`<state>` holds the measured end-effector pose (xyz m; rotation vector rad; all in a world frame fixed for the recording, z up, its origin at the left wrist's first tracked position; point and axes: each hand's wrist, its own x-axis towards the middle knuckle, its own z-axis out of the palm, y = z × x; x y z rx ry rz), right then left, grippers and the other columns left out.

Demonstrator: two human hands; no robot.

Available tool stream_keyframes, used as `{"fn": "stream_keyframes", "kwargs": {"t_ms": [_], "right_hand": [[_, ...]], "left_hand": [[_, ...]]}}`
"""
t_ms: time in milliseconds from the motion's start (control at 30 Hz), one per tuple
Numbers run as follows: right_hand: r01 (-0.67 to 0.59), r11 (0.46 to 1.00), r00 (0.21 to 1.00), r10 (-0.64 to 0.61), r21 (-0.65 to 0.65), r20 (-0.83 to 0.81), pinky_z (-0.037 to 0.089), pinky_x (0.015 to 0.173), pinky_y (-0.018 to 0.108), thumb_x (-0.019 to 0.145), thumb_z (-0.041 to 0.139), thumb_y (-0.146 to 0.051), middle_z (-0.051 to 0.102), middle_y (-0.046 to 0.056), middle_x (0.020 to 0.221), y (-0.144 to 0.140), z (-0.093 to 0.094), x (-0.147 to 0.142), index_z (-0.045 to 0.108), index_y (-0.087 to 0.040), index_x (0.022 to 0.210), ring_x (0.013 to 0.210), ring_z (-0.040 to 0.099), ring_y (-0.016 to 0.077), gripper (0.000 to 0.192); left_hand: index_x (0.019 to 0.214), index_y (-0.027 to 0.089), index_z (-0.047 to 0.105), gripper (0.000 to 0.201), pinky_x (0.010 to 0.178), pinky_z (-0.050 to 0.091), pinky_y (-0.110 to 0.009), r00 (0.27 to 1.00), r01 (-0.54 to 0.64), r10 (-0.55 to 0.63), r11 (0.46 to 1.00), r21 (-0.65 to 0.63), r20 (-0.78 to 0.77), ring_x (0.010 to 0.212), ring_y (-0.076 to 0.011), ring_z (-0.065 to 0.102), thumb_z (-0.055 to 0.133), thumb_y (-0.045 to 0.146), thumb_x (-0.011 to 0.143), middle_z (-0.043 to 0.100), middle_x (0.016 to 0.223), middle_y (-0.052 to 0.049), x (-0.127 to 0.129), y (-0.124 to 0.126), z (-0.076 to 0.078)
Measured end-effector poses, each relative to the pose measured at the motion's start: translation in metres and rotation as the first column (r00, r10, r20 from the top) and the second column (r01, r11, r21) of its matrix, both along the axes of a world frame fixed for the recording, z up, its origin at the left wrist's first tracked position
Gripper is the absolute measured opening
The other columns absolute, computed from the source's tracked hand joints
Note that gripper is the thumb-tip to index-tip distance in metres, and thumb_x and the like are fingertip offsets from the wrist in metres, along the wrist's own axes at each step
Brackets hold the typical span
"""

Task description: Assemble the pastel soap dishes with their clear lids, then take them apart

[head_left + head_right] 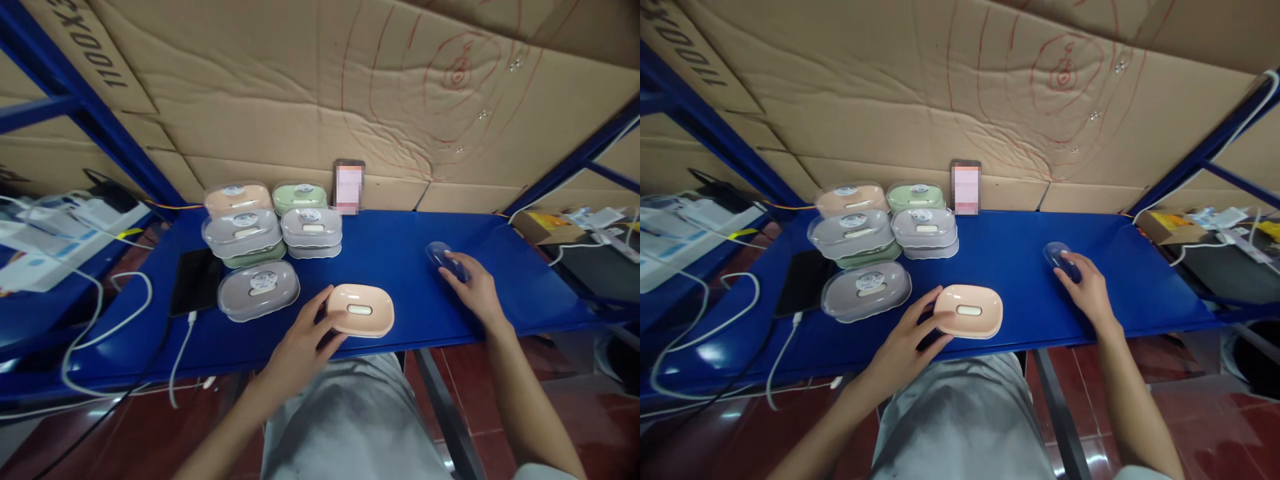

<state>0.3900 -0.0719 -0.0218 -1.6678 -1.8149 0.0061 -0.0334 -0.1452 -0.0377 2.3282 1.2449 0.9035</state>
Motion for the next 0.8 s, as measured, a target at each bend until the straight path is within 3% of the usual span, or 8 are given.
{"fn": "stream_keyframes", "kwargs": {"t_ms": [100,167,233,333,433,600,800], "right_hand": [[-0.209,0.976,0.959,0.192,-0.063,-0.208,0.061,0.103,0.047,0.104,0.060,-0.054,0.075,0.009,0.134,-0.021,0.007,-0.048,0.070,-0.028,0.136,0.119,0.074,0.0286,0.042],[-0.401,0.915,0.892,0.377,-0.050,-0.250,0.061,0.105,0.045,0.107,0.059,-0.047,0.074,0.008,0.138,-0.034,0.009,-0.083,0.068,-0.031,0.141,0.125,0.072,0.0277,0.039],[-0.549,0.836,0.818,0.532,-0.022,-0.219,0.056,0.112,0.046,0.107,0.059,-0.042,0.069,0.009,0.147,-0.044,0.011,-0.112,0.062,-0.032,0.149,0.136,0.066,0.0281,0.043],[-0.671,0.741,0.738,0.669,0.010,-0.085,0.051,0.118,0.050,0.105,0.064,-0.037,0.059,0.010,0.159,-0.049,0.012,-0.139,0.052,-0.033,0.159,0.147,0.055,0.0296,0.055],[-0.731,0.682,0.680,0.729,-0.004,0.082,0.045,0.122,0.057,0.105,0.064,-0.033,0.058,0.009,0.160,-0.051,0.010,-0.149,0.049,-0.034,0.161,0.150,0.052,0.0300,0.058],[-0.730,0.681,0.657,0.720,-0.046,0.224,0.037,0.127,0.064,0.105,0.063,-0.034,0.060,0.008,0.159,-0.054,0.006,-0.149,0.052,-0.033,0.159,0.154,0.046,0.0311,0.055],[-0.766,0.640,0.598,0.743,-0.059,0.299,0.036,0.128,0.064,0.107,0.061,-0.035,0.053,0.009,0.165,-0.052,0.005,-0.144,0.042,-0.031,0.165,0.158,0.041,0.0304,0.061]], "left_hand": [[0.152,0.033,0.051,0.052,0.124,0.048,-0.048,0.998,-0.001,0.005,0.999,-0.051,0.062,0.152,-0.0269,0.051,0.067,0.025,0.103,0.048,0.166,-0.011,-0.002,0.002,-0.001],[0.161,0.034,0.038,0.067,0.125,0.047,-0.048,0.994,-0.003,0.013,0.996,-0.089,0.104,0.153,-0.0263,0.051,0.068,0.025,0.102,0.050,0.166,-0.011,-0.003,0.003,-0.002],[0.165,0.034,0.030,0.076,0.124,0.047,-0.049,0.991,-0.002,0.018,0.992,-0.125,0.131,0.152,-0.0271,0.052,0.070,0.027,0.101,0.050,0.166,-0.012,-0.004,0.003,-0.003],[0.168,0.034,0.024,0.082,0.122,0.049,-0.049,0.991,-0.005,0.026,0.987,-0.160,0.129,0.150,-0.0281,0.054,0.072,0.033,0.101,0.048,0.168,-0.012,-0.005,0.004,-0.005],[0.167,0.034,0.025,0.080,0.121,0.050,-0.049,0.993,-0.004,0.023,0.987,-0.159,0.118,0.150,-0.0286,0.054,0.071,0.036,0.101,0.048,0.168,-0.013,-0.006,0.004,-0.005],[0.164,0.033,0.034,0.071,0.121,0.049,-0.050,0.992,0.048,-0.033,0.991,-0.123,0.122,0.149,-0.0283,0.055,0.069,0.033,0.102,0.054,0.162,-0.012,-0.006,0.006,0.000],[0.161,0.034,0.037,0.070,0.122,0.049,-0.051,0.989,0.068,-0.051,0.990,-0.127,0.136,0.148,-0.0282,0.055,0.072,0.033,0.101,0.054,0.161,-0.011,-0.008,0.007,-0.003]]}}
